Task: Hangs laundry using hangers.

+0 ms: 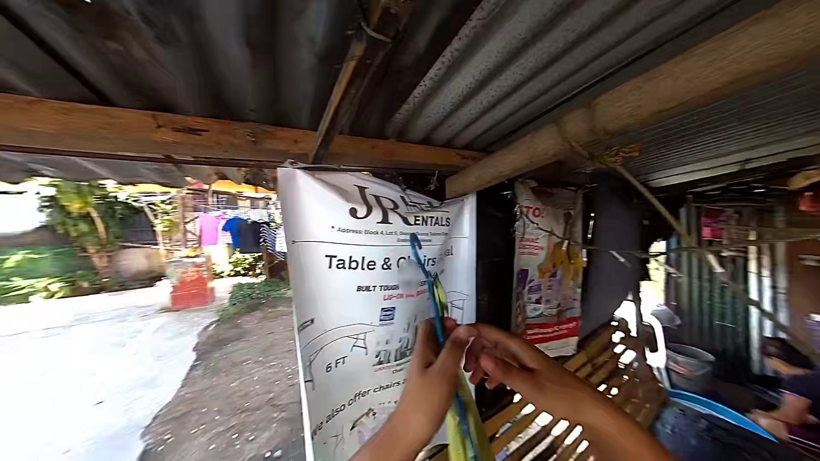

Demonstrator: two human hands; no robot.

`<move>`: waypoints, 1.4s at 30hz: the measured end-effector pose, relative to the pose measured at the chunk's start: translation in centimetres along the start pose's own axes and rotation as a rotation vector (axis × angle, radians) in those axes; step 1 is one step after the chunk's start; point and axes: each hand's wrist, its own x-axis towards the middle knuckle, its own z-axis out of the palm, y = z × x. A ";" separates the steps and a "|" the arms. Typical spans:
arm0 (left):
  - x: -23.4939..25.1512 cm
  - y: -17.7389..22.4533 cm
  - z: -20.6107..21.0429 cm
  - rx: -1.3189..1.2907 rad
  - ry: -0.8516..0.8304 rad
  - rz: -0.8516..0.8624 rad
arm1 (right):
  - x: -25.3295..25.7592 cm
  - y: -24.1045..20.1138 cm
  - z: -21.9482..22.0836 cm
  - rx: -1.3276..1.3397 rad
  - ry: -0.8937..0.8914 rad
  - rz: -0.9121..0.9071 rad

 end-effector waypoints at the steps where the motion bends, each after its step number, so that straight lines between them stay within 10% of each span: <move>1: 0.3 0.0 0.5 0.002 0.003 0.067 | -0.3 -0.6 0.5 0.036 -0.036 -0.038; 8: 2.6 0.1 1.4 0.278 0.093 0.202 | -1.7 -1.9 1.3 0.171 0.051 -0.008; 15: 3.6 -2.8 1.2 0.471 0.304 0.292 | -1.4 -2.1 2.3 -0.461 0.267 -0.036; 22: 2.4 0.2 -1.6 0.652 0.379 0.358 | 2.1 -1.4 4.3 -0.546 0.484 -0.389; 32: -4.6 4.9 -13.8 0.990 0.620 0.376 | 15.7 -8.4 8.2 -0.275 0.238 -0.314; 42: -16.0 3.9 -19.6 1.052 0.849 0.105 | 25.0 -12.1 13.0 -0.633 0.222 -0.241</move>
